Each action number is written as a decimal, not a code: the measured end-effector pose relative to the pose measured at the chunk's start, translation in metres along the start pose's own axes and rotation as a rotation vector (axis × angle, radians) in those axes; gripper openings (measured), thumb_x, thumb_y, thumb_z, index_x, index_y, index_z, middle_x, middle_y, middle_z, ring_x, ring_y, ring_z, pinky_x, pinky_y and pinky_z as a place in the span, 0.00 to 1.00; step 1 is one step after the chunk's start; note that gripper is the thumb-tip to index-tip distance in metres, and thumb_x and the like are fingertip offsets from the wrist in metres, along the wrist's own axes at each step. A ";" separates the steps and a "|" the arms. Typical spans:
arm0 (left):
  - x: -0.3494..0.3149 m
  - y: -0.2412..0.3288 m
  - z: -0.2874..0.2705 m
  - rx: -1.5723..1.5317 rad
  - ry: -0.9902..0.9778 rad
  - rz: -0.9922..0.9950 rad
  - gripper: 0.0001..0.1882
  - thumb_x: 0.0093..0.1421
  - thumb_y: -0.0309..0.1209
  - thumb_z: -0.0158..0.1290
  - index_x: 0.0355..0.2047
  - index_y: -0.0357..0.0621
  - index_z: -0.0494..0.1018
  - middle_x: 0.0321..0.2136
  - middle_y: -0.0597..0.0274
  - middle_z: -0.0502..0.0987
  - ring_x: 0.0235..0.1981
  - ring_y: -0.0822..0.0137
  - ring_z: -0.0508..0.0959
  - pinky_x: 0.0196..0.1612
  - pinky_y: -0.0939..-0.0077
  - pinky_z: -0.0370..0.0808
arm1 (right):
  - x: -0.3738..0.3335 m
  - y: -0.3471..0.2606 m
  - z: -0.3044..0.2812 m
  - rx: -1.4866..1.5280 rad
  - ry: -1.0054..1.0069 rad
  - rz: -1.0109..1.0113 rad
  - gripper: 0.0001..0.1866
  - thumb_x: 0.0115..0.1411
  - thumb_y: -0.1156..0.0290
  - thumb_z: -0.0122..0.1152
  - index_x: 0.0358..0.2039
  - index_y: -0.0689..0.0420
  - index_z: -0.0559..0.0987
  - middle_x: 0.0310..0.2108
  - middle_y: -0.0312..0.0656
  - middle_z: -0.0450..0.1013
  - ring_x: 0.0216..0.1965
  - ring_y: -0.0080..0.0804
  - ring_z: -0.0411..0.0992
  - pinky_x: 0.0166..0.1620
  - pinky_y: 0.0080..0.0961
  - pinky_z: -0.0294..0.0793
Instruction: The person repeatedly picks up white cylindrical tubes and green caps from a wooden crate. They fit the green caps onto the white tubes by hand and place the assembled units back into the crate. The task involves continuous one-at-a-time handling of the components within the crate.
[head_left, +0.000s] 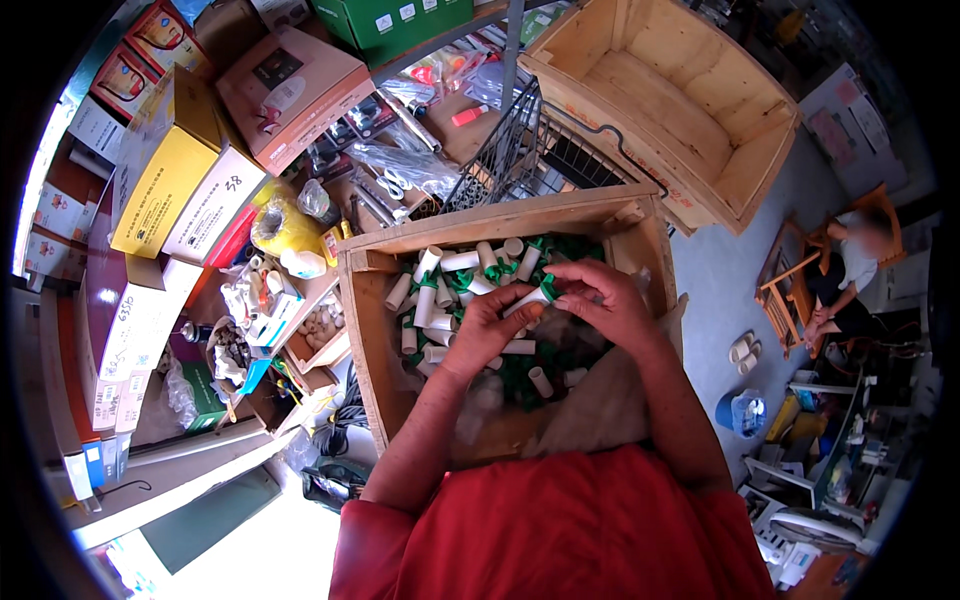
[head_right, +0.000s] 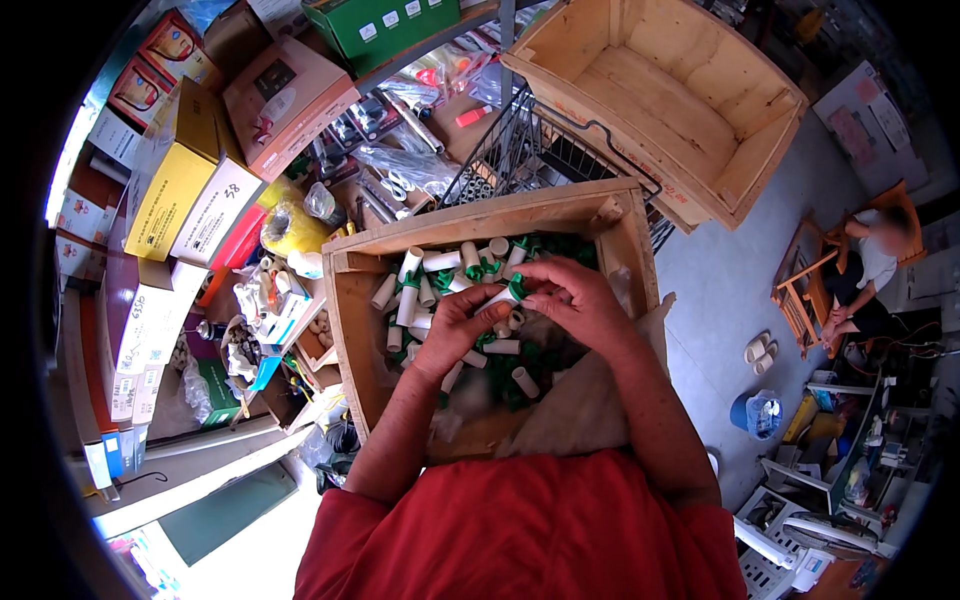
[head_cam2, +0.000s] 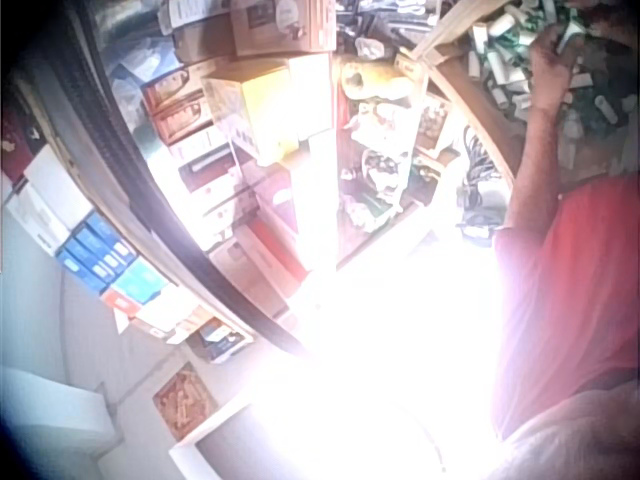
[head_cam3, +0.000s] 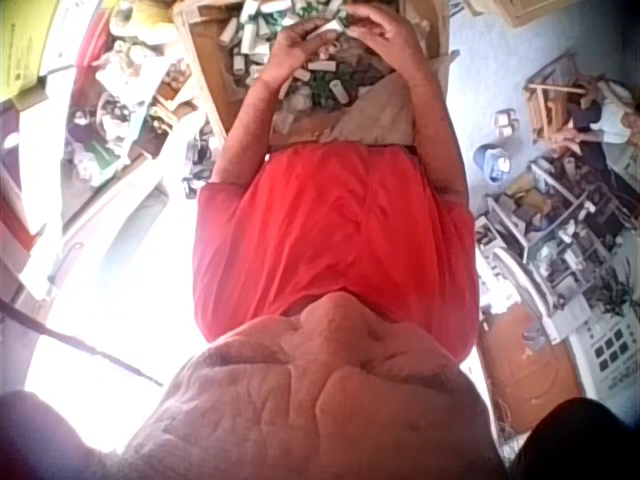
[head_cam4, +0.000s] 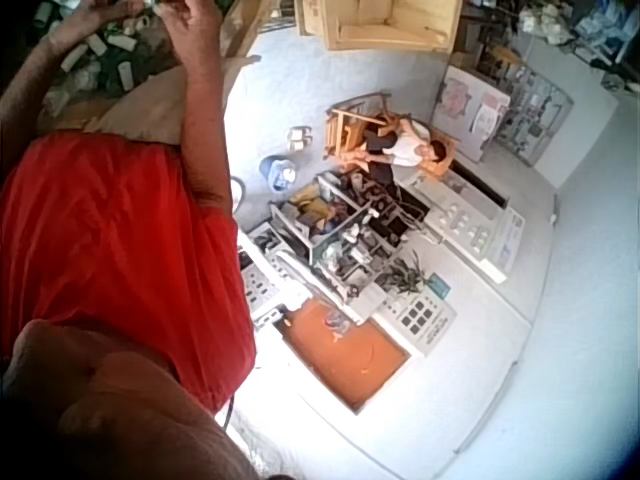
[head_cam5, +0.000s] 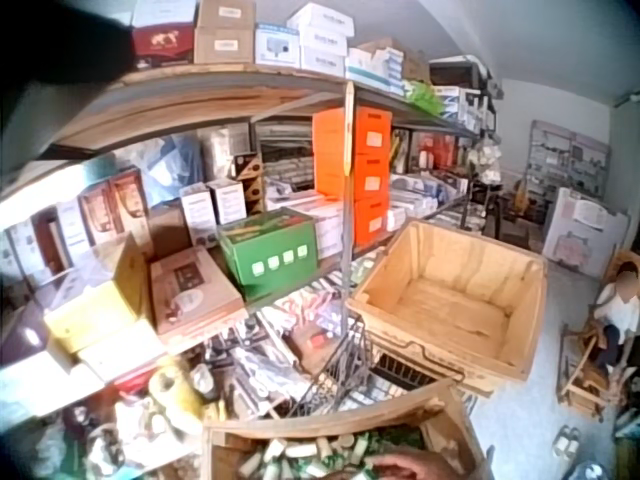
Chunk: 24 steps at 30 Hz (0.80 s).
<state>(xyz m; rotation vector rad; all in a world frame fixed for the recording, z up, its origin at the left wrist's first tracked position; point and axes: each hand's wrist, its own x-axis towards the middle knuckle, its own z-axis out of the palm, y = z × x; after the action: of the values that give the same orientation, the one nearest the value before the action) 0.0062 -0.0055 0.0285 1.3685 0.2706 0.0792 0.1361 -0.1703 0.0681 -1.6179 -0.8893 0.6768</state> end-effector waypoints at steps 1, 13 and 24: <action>-0.001 0.002 0.000 0.001 -0.009 -0.017 0.14 0.60 0.31 0.58 0.45 0.38 0.76 0.35 0.69 0.78 0.34 0.79 0.72 0.39 0.82 0.70 | -0.001 0.002 0.000 -0.004 -0.004 0.002 0.20 0.57 0.80 0.61 0.51 0.57 0.75 0.42 0.37 0.74 0.40 0.21 0.74 0.42 0.18 0.74; 0.000 0.005 0.007 0.569 0.199 0.398 0.17 0.50 0.25 0.63 0.41 0.37 0.76 0.30 0.55 0.76 0.33 0.57 0.75 0.40 0.70 0.71 | -0.003 0.013 0.009 0.111 0.048 0.106 0.16 0.59 0.78 0.60 0.49 0.61 0.74 0.30 0.39 0.77 0.30 0.19 0.75 0.35 0.18 0.76; 0.003 0.001 0.002 0.229 0.110 0.207 0.14 0.57 0.28 0.60 0.43 0.38 0.76 0.32 0.62 0.78 0.30 0.70 0.74 0.37 0.74 0.71 | -0.002 0.008 0.004 -0.003 0.029 0.129 0.26 0.57 0.75 0.64 0.57 0.55 0.70 0.30 0.35 0.73 0.27 0.17 0.71 0.32 0.16 0.73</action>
<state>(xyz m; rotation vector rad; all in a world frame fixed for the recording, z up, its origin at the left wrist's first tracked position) 0.0098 -0.0068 0.0296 1.6199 0.2339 0.3041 0.1332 -0.1705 0.0591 -1.6940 -0.7697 0.7397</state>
